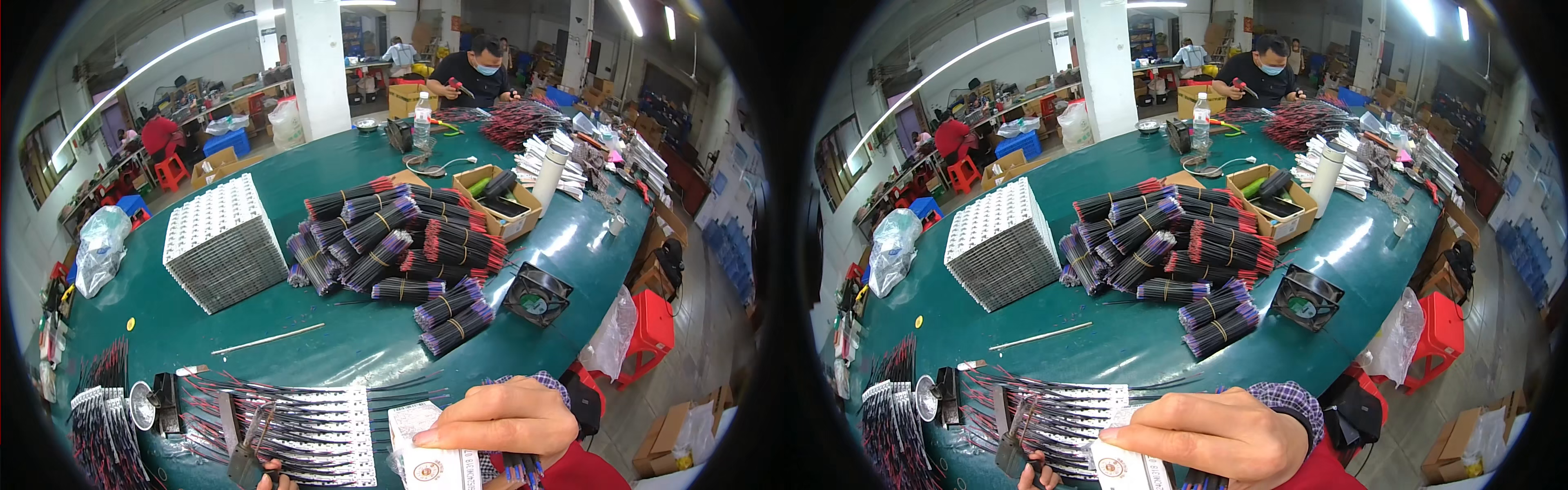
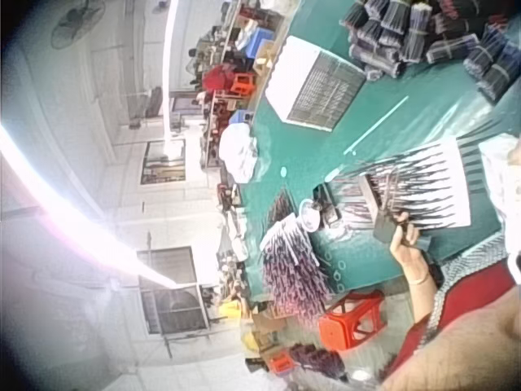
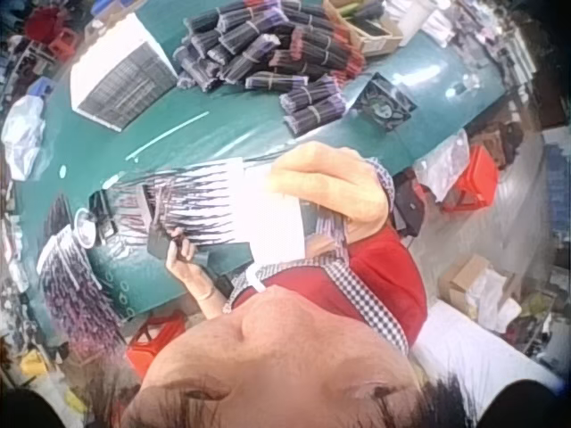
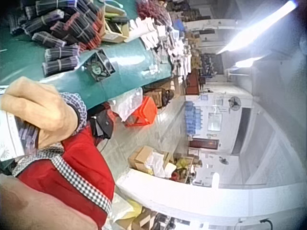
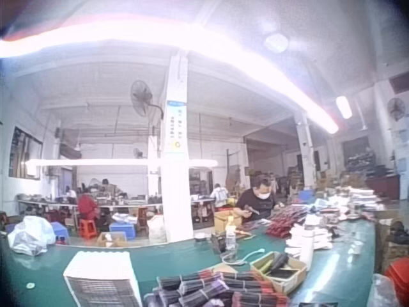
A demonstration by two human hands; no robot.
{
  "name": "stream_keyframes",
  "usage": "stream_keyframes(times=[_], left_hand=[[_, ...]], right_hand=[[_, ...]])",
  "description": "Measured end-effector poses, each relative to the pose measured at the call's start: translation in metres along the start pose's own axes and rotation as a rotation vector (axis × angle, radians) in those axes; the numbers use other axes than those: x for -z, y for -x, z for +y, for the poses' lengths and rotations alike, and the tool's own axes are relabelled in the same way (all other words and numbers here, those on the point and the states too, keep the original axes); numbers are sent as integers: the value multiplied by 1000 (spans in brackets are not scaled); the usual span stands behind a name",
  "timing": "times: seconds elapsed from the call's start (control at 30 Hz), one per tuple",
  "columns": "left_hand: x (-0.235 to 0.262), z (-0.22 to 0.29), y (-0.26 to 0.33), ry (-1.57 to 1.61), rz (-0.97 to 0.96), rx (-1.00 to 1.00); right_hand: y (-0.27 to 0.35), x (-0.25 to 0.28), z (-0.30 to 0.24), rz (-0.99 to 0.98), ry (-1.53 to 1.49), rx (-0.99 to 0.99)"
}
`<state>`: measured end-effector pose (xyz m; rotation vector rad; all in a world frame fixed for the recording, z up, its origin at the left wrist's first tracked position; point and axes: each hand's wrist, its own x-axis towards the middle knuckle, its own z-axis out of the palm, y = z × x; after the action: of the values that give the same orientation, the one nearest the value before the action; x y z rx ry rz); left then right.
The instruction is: The person solders wires onto circuit strips using a soldering tool, handles a small box, aligns wires across the strips using a wooden stick, and solders the wire ends onto the board.
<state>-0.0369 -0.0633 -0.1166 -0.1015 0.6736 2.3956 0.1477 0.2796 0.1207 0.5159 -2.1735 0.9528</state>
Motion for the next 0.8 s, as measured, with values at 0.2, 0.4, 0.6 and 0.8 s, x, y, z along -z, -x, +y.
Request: stream_keyframes(times=[0.2,0.4,0.6,0.8], left_hand=[[-1,1,1,0,9,7],[-5,1,1,-28,2,-8],[-8,0,2,-47,41,-12],[-4,0,0,-66,46,-18]], right_hand=[[2,1,0,2,-1,18],[-1,-4,-2,15,-13,-1],[-3,-9,-8,240,109,-74],[-1,7,2,-23,3,14]])
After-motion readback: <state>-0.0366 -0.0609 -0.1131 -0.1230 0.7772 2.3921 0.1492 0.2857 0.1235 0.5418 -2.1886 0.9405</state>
